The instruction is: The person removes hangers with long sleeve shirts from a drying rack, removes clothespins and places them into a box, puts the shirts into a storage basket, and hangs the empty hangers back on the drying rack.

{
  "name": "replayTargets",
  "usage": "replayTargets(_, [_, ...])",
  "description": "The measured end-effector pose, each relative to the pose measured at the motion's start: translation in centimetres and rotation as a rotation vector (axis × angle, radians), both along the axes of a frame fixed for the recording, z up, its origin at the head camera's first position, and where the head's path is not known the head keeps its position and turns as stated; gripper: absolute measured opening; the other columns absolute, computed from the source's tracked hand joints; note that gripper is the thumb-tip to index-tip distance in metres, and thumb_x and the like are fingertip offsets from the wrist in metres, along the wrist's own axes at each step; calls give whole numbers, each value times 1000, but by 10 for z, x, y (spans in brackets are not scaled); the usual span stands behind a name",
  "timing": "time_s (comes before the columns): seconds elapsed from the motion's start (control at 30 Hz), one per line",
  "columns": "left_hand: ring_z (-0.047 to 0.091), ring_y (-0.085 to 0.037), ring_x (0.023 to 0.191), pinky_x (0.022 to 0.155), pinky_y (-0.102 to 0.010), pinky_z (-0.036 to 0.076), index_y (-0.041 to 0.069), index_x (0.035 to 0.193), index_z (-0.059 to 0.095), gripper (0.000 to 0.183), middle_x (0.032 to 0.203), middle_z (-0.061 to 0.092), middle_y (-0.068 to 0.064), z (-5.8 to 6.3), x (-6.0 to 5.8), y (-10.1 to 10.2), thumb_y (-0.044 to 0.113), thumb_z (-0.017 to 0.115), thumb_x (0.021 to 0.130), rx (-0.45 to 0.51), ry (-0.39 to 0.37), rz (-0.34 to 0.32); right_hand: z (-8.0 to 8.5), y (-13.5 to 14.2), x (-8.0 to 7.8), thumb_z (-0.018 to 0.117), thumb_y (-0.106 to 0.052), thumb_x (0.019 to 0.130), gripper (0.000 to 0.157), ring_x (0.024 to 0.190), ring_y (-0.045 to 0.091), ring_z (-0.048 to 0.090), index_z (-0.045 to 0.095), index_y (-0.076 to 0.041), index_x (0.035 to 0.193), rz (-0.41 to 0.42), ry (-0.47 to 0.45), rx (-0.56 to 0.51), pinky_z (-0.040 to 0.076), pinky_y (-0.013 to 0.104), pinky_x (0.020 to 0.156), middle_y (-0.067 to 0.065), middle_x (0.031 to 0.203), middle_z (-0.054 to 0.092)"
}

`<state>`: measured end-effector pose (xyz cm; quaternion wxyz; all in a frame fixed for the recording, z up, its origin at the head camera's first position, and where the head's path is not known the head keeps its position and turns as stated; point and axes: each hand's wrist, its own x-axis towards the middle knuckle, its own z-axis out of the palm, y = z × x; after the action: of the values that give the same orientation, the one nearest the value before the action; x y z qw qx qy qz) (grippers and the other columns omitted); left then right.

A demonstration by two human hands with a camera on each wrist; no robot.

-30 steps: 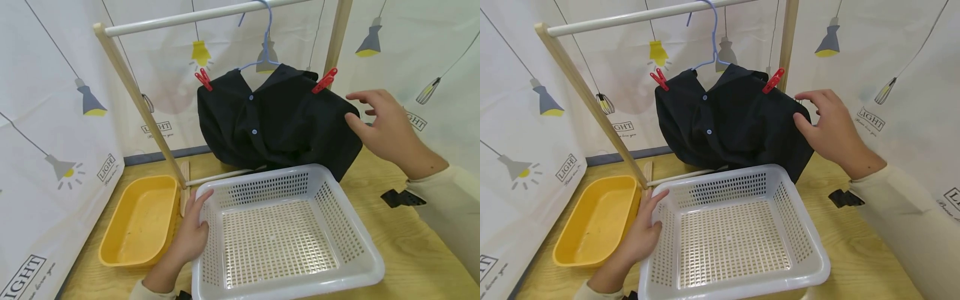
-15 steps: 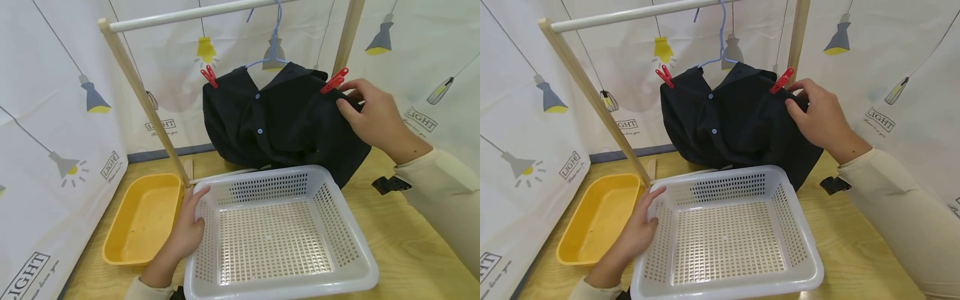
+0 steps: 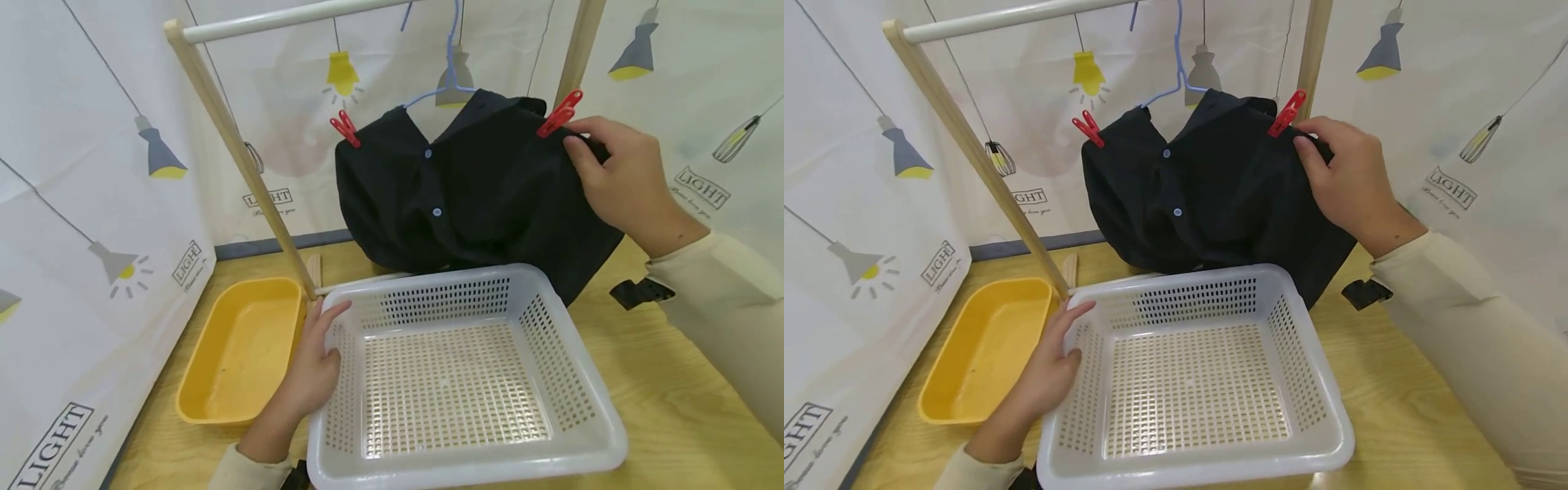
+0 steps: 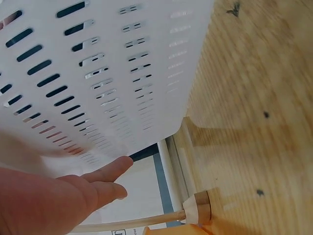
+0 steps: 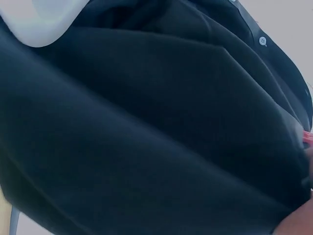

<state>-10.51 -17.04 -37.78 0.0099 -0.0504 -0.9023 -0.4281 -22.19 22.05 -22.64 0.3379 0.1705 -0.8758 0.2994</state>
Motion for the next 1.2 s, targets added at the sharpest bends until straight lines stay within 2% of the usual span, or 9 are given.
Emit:
replayTargets(0.1, [10, -30, 142, 109, -57, 17, 25, 138, 37, 69, 155, 0, -3, 0, 0, 2, -11, 40, 79, 10, 2, -4, 3, 0, 1, 50, -29, 93, 31, 94, 9, 53, 63, -11, 115, -4, 44, -49, 34, 6, 86, 9, 111, 64])
replayTargets(0.17, [10, -29, 142, 109, -56, 17, 25, 138, 37, 70, 155, 1, -1, 0, 0, 3, -11, 40, 79, 12, 0, -2, 5, 0, 2, 51, -29, 93, 31, 96, 4, 53, 63, -10, 114, -9, 76, -72, 35, 7, 89, 8, 112, 65])
replayTargets(0.33, [8, -29, 142, 109, -56, 18, 32, 138, 35, 73, 155, -1, 1, -1, -1, 4, -11, 40, 79, -7, -15, 9, 8, 3, 7, 52, -28, 92, 31, 92, -8, 49, 64, -9, 113, -28, 162, -137, 37, 8, 87, 9, 111, 65])
replayTargets(0.43, [8, -29, 142, 108, -57, 18, 33, 138, 33, 74, 155, -1, 2, 0, -2, 5, -11, 40, 79, -5, -11, 3, 11, 6, 10, 52, -26, 93, 30, 89, -10, 49, 65, -8, 112, -24, 220, -158, 38, 8, 82, 12, 107, 66])
replayTargets(0.5, [8, -28, 142, 108, -56, 18, 32, 138, 34, 74, 155, 0, 2, 2, -3, 5, -12, 40, 79, 4, -2, -4, 12, 8, 11, 51, -26, 93, 28, 86, -10, 50, 65, -11, 111, -28, 232, -182, 38, 8, 79, 10, 104, 66])
replayTargets(0.63, [14, -26, 141, 108, -54, 22, 27, 138, 35, 71, 154, 5, 1, 3, -4, 4, -12, 39, 79, 21, 18, -22, 10, 12, 15, 51, -28, 93, 25, 80, -6, 51, 66, -19, 110, -50, 184, -247, 37, 10, 72, -6, 98, 66])
replayTargets(0.73, [18, -23, 140, 109, -52, 22, 24, 138, 37, 69, 153, 8, 2, 1, -4, 3, -12, 40, 79, 20, 25, -26, 5, 14, 19, 52, -28, 92, 24, 79, -2, 49, 66, -20, 111, -47, 134, -264, 36, 12, 69, -15, 96, 63])
replayTargets(1.03, [24, -22, 135, 110, -51, 23, 24, 137, 38, 69, 152, 12, 1, -3, -1, 0, -13, 41, 79, 25, 50, -29, -17, 13, 39, 57, -20, 90, 25, 75, 1, 47, 67, -6, 108, 27, 19, -252, 34, 14, 65, -26, 86, 55])
replayTargets(1.2, [20, -24, 138, 110, -51, 21, 24, 137, 37, 68, 153, 8, 1, -3, 3, 0, -12, 40, 80, 16, 43, -26, -30, 14, 56, 59, -15, 89, 22, 77, -1, 50, 66, -2, 105, 74, -55, -238, 37, 8, 68, -28, 88, 57])
